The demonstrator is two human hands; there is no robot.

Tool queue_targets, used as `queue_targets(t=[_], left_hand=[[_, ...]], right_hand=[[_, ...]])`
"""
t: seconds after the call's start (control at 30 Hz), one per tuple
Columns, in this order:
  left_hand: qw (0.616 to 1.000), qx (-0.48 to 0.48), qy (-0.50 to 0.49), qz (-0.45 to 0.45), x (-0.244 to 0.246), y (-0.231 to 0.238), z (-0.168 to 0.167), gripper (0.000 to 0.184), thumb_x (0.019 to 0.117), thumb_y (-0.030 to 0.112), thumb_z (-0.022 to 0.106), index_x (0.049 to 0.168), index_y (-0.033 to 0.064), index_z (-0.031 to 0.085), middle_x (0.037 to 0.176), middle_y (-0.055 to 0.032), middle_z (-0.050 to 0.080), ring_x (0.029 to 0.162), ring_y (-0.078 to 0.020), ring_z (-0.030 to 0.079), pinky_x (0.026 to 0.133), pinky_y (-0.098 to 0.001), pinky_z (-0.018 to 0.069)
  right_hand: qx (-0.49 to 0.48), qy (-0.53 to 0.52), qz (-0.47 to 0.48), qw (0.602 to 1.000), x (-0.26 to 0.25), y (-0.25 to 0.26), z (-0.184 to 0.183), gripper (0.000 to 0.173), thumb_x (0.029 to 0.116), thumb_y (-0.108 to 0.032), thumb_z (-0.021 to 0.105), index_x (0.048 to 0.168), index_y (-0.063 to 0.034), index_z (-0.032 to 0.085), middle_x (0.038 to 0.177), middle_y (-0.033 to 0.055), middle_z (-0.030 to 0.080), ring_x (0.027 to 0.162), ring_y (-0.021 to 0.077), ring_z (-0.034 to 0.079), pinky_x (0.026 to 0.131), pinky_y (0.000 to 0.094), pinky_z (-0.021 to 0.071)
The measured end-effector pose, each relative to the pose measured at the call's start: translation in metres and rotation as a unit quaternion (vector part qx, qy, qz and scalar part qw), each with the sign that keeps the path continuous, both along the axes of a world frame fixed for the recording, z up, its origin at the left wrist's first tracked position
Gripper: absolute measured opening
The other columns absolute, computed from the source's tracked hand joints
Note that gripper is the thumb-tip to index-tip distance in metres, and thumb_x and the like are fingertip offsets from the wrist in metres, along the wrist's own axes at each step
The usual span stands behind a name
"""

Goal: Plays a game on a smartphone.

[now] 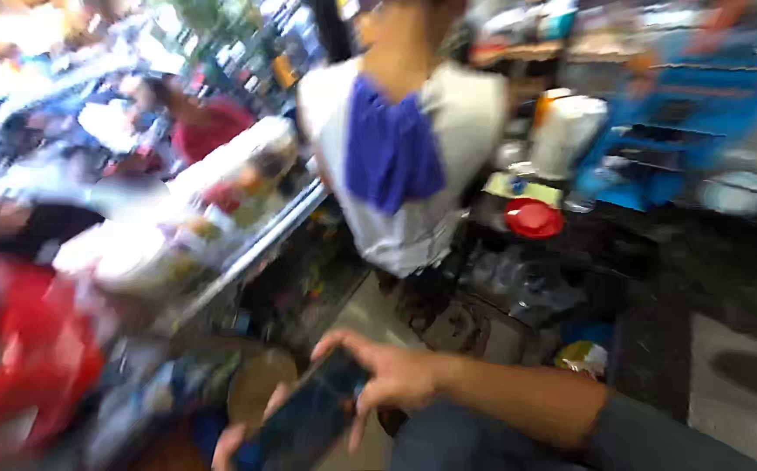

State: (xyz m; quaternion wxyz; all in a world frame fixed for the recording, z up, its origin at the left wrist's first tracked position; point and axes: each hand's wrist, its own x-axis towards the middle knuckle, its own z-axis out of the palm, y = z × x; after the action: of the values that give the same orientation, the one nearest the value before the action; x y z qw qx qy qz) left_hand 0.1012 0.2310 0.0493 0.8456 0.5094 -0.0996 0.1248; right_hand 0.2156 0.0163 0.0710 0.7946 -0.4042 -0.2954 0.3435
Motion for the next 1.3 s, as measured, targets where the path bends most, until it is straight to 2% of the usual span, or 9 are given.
queue_targets(t=[0.17,0.3,0.57,0.8,0.9,1.0,1.13,1.23,1.3], left_hand=[[0.996,-0.071,0.006,0.056,-0.002,-0.043,-0.010,0.056,0.0871,0.008,0.065,0.139,0.0230,0.050,0.144,-0.0173,0.057,0.132,-0.0350,0.057,0.104,-0.0492,0.0519],[0.990,-0.104,0.019,0.092,-0.017,-0.077,-0.031,0.057,0.0863,0.001,0.060,0.139,0.0215,0.049,0.145,-0.0195,0.055,0.134,-0.0369,0.054,0.106,-0.0510,0.0487],[0.988,-0.095,0.047,0.110,-0.043,-0.116,-0.036,0.057,0.0877,0.007,0.063,0.141,0.0226,0.050,0.149,-0.0206,0.052,0.138,-0.0388,0.049,0.109,-0.0528,0.0456],[0.979,-0.089,0.087,0.161,-0.043,-0.143,-0.032,0.047,0.0897,0.004,0.060,0.133,0.0195,0.053,0.139,-0.0210,0.059,0.128,-0.0367,0.059,0.101,-0.0498,0.0533],[0.969,-0.032,0.103,0.220,-0.041,-0.153,-0.026,0.042,0.0922,0.005,0.065,0.130,0.0155,0.050,0.133,-0.0224,0.063,0.123,-0.0361,0.064,0.096,-0.0477,0.0577],[0.965,0.018,0.094,0.245,-0.039,-0.156,-0.021,0.051,0.0864,0.004,0.075,0.128,0.0134,0.049,0.130,-0.0217,0.065,0.122,-0.0351,0.064,0.096,-0.0461,0.0584],[0.972,0.068,0.074,0.212,-0.040,-0.157,-0.021,0.061,0.0811,0.001,0.077,0.131,0.0145,0.046,0.136,-0.0199,0.062,0.127,-0.0344,0.061,0.099,-0.0453,0.0570],[0.984,0.034,0.059,0.167,-0.042,-0.157,-0.026,0.063,0.0828,0.004,0.077,0.135,0.0184,0.044,0.143,-0.0180,0.057,0.131,-0.0337,0.058,0.102,-0.0457,0.0544],[0.988,0.001,0.053,0.146,-0.043,-0.157,-0.027,0.062,0.0841,0.005,0.075,0.136,0.0202,0.045,0.145,-0.0176,0.056,0.132,-0.0339,0.057,0.103,-0.0470,0.0532]], right_hand=[[-0.032,0.029,0.054,0.998,0.011,-0.034,-0.015,0.069,0.0897,-0.012,0.069,0.149,-0.0256,0.036,0.137,0.0112,0.058,0.118,0.0314,0.065,0.089,0.0528,0.0619],[-0.062,-0.016,0.066,0.996,0.018,-0.055,-0.043,0.072,0.0876,-0.014,0.069,0.150,-0.0199,0.033,0.138,0.0075,0.057,0.123,0.0202,0.061,0.103,0.0408,0.0542],[-0.042,0.069,0.121,0.989,0.009,-0.085,-0.064,0.072,0.0856,-0.005,0.063,0.150,-0.0212,0.034,0.136,0.0077,0.059,0.120,0.0192,0.063,0.099,0.0388,0.0558],[-0.058,0.041,0.089,0.994,-0.005,-0.109,-0.069,0.074,0.0845,0.000,0.063,0.149,-0.0206,0.035,0.136,0.0079,0.058,0.120,0.0186,0.063,0.100,0.0377,0.0558],[-0.062,0.019,0.076,0.995,-0.010,-0.112,-0.065,0.074,0.0846,-0.002,0.066,0.149,-0.0199,0.034,0.136,0.0075,0.057,0.121,0.0186,0.062,0.101,0.0376,0.0562],[-0.057,0.010,0.047,0.997,-0.014,-0.111,-0.062,0.068,0.0859,-0.004,0.066,0.146,-0.0197,0.038,0.134,0.0065,0.059,0.119,0.0174,0.063,0.099,0.0366,0.0566],[-0.087,0.016,-0.049,0.995,-0.021,-0.107,-0.058,0.060,0.0864,-0.004,0.075,0.138,-0.0157,0.048,0.124,0.0086,0.064,0.109,0.0186,0.068,0.093,0.0361,0.0604],[-0.111,0.013,-0.069,0.991,-0.021,-0.107,-0.058,0.059,0.0859,-0.006,0.076,0.137,-0.0167,0.049,0.120,0.0084,0.066,0.103,0.0166,0.070,0.085,0.0318,0.0619],[-0.107,0.011,-0.062,0.992,-0.021,-0.111,-0.056,0.058,0.0868,-0.008,0.075,0.138,-0.0172,0.048,0.121,0.0082,0.066,0.104,0.0165,0.069,0.085,0.0313,0.0616]])
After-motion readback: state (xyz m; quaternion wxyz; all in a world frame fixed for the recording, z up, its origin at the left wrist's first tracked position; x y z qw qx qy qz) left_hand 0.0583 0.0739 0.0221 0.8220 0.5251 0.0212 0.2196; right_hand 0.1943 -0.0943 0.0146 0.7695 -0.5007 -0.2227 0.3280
